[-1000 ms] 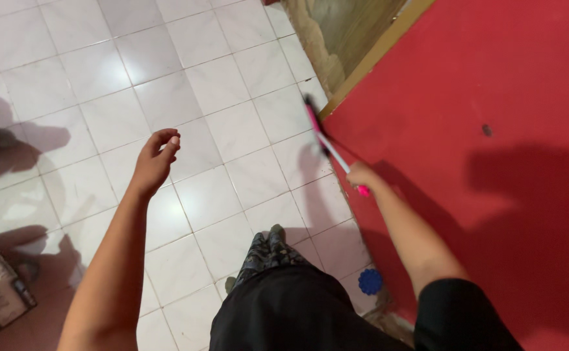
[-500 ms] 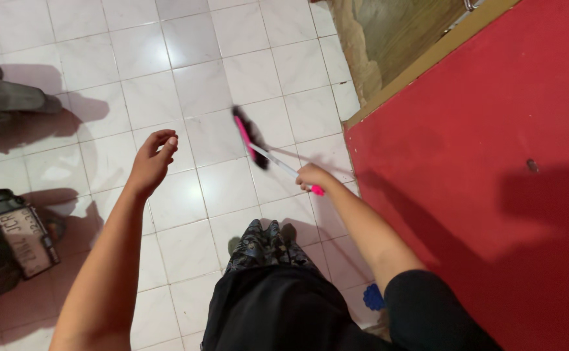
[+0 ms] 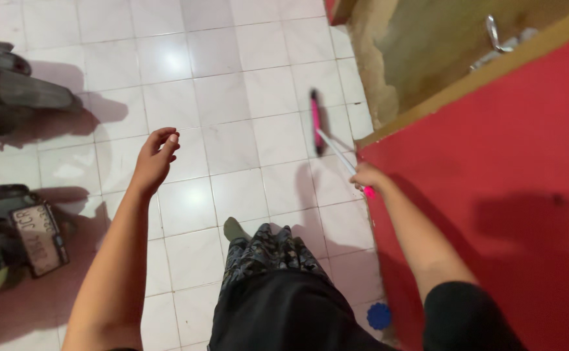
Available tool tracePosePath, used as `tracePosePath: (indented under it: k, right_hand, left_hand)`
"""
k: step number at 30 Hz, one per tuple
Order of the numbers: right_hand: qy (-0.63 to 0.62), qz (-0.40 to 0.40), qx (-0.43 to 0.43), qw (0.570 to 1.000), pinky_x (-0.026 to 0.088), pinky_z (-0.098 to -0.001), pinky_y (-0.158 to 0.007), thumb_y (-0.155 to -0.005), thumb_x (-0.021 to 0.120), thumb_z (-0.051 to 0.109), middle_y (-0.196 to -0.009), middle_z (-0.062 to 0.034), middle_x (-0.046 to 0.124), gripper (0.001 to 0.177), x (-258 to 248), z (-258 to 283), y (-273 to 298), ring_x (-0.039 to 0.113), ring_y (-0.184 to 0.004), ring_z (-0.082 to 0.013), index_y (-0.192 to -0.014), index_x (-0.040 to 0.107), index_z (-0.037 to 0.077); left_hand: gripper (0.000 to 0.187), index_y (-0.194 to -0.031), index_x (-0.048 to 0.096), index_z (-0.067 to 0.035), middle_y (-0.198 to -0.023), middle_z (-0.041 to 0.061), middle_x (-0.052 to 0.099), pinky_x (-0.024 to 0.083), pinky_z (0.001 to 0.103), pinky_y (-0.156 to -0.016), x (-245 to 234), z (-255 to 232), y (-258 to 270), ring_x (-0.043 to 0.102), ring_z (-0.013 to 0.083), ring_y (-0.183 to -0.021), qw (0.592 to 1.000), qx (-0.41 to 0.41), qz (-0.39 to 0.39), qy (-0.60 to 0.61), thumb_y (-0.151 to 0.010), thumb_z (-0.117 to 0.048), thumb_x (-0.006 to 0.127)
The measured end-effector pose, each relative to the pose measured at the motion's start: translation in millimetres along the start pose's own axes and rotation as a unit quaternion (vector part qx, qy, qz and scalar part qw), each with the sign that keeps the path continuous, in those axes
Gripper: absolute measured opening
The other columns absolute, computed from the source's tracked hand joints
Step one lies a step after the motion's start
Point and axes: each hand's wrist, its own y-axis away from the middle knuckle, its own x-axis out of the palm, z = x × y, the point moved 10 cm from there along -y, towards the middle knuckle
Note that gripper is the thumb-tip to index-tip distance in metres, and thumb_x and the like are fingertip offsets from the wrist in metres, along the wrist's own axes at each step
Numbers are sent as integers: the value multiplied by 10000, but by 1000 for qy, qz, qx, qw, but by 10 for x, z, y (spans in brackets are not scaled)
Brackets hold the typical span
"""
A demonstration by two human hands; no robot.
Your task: The person sweeps the tiled floor in an entryway using a broom and collects the debris into a red dustpan.
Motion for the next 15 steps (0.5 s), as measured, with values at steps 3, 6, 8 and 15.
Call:
tracePosePath:
  k: [3,6,8,15]
  right_hand:
    - [110,-35,40,992,520,-383,-476,-745,727,56,-670,-186,694,170,211,222,-156,677,-547,-241,-818,700,-95]
    - [196,2,2,981,507,-375,-492,-719,707,101,-660,-195,704,167,777,700,-375,681,-552,-254,-720,734,-64]
    - [205,58,-10,977,491,-394,-475,-703,681,87,-646,-198,698,161,1310,1027,-529,662,-531,-268,-676,736,-62]
    - [56,228,-17,972,484,-382,-429,-746,634,-77,-645,-170,640,51,3316,2360,-845,631,-513,-242,-794,623,-89]
  left_hand:
    - [467,-1380,559,-77,-1347,65,621,519,366,-956,-301,226,-78,617,192,-1153,1000,-7,-17,11,-1020,-373,575]
    - [466,-1377,568,-76,-1307,75,634,523,365,-939,-632,469,-96,614,185,-1127,999,-10,-31,25,-1016,-371,591]
    - [464,-1377,568,-83,-1311,58,632,517,355,-939,-920,659,-46,607,172,-1132,998,-30,-53,30,-1012,-369,589]
    - [453,-1370,564,-88,-1295,31,635,517,328,-924,-2011,1156,171,615,147,-1120,989,-49,-125,55,-1013,-366,593]
